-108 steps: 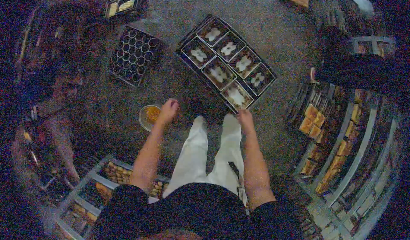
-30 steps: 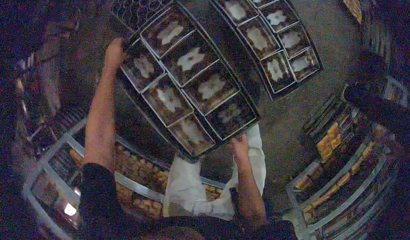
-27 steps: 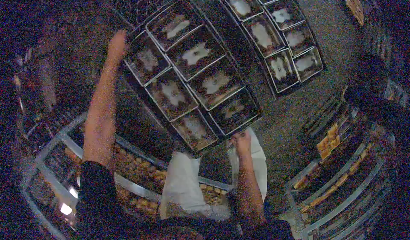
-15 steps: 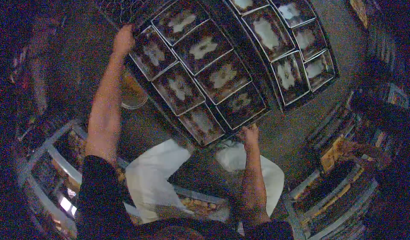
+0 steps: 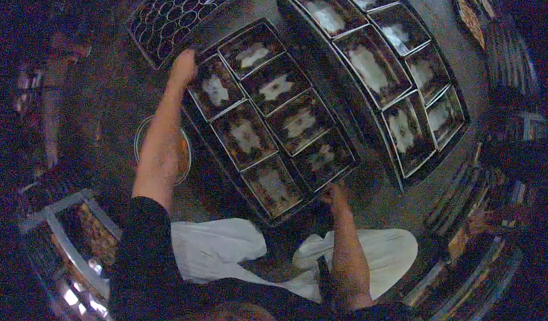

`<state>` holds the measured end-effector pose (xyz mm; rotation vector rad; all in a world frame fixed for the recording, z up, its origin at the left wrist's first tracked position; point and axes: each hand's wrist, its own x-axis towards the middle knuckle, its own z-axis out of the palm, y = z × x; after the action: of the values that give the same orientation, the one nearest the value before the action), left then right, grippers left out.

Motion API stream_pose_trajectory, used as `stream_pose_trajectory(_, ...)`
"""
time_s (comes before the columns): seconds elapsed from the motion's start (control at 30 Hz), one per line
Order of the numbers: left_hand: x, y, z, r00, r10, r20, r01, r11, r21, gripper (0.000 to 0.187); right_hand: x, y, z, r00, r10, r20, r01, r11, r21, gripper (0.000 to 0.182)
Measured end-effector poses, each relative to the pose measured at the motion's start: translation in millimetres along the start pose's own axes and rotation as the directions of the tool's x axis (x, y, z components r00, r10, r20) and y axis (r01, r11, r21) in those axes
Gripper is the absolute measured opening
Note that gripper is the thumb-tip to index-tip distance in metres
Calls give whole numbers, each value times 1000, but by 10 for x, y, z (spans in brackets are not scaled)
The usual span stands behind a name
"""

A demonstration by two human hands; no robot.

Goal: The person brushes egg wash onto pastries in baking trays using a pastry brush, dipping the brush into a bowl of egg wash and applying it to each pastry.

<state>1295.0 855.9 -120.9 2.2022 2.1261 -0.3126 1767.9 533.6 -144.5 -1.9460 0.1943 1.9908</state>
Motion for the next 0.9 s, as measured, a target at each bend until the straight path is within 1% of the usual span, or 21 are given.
stream_pose_trajectory(0.07, -60, 30, 96, 991, -85, 100, 89, 995, -37, 23, -10, -32, 58, 999, -39, -22, 38, 999, -34, 18)
stream_pose_trajectory(0.1, -43, 47, 97, 982, -133, 135, 141, 989, -54, 24, 102, 17, 53, 998, -59, 17, 59, 998, -14, 18)
stream_pose_trajectory(0.17, -99, 5, 183, 990, -121, 76, 130, 984, -120, 30, 334, 269, -47, 992, -77, 96, 76, 997, 16, 19)
stream_pose_trajectory(0.2, -126, -13, 237, 992, -114, 51, 121, 981, -149, 32, 300, 242, -29, 986, -122, 116, 120, 993, 23, 21)
stream_pose_trajectory(0.23, -106, -43, 290, 989, -121, 85, 135, 972, -192, 34, 134, 175, 21, 978, -159, 136, 156, 987, 31, 24)
stream_pose_trajectory(0.27, -139, -56, 356, 994, -107, 3, 105, 968, -227, 35, 27, 139, 39, 968, -196, 155, 193, 981, 34, 27)
stream_pose_trajectory(0.3, -154, -44, 403, 992, -98, -83, 74, 964, -255, 35, 45, 84, 53, 968, -179, 178, 205, 968, -146, 27)
stream_pose_trajectory(0.33, -195, -7, 352, 981, -93, -169, 43, 961, -274, 36, 82, -26, 100, 966, -157, 205, 218, 922, -320, 28)
stream_pose_trajectory(0.37, -237, 17, 270, 985, -44, -167, 2, 969, -246, 36, 157, -182, 177, 962, -137, 236, 239, 842, -483, 29)
stream_pose_trajectory(0.43, -423, 178, -78, 987, 47, -151, -77, 976, -201, 34, 247, -534, 332, 956, -94, 278, 279, 592, -756, 31)
stream_pose_trajectory(0.47, -516, 223, -305, 994, 84, -67, -97, 970, -221, 33, 216, -657, 553, 933, -142, 329, 356, 476, -804, 32)
stream_pose_trajectory(0.5, -719, 138, -562, 993, 116, 2, -112, 962, -247, 32, 187, -775, 773, 906, -189, 379, 422, 348, -837, 32)
stream_pose_trajectory(0.53, -787, 72, -747, 986, 146, 75, -121, 955, -271, 31, 132, -931, 1208, 836, -280, 472, 538, 250, -805, 33)
stream_pose_trajectory(0.57, -931, -85, -832, 988, 136, 72, -111, 954, -280, 29, 100, -976, 1579, 767, -332, 548, 631, 240, -738, 40)
stream_pose_trajectory(0.6, -1531, -12, -859, 990, 128, 54, -106, 947, -302, 29, 30, -544, 1645, 688, -397, 607, 716, 237, -657, 47)
stream_pose_trajectory(0.67, -1669, 88, -1462, 997, 63, 52, -42, 943, -331, 28, -428, -858, 2181, 640, -393, 660, 761, 209, -614, 47)
stream_pose_trajectory(0.73, -1950, 143, -2039, 996, -70, 46, 82, 933, -350, 28, -612, -907, 2593, 495, -366, 788, 866, 136, -481, 44)
stream_pose_trajectory(0.77, -2233, 180, -2152, 990, -128, 52, 138, 918, -373, 28, -687, -760, 2736, 451, -353, 820, 886, 67, -458, 41)
stream_pose_trajectory(0.83, -2767, 156, -2332, 969, -197, 147, 231, 933, -276, 28, -839, -547, 3047, 345, -332, 878, 917, -81, -391, 35)
stream_pose_trajectory(0.87, -2968, 149, -2419, 956, -230, 182, 268, 938, -222, 29, -870, -494, 3160, 252, -376, 892, 909, -225, -352, 31)
stream_pose_trajectory(0.9, -3137, 236, -2534, 894, -294, 338, 372, 907, -196, 33, -882, -395, 3262, 152, -399, 904, 881, -361, -307, 27)
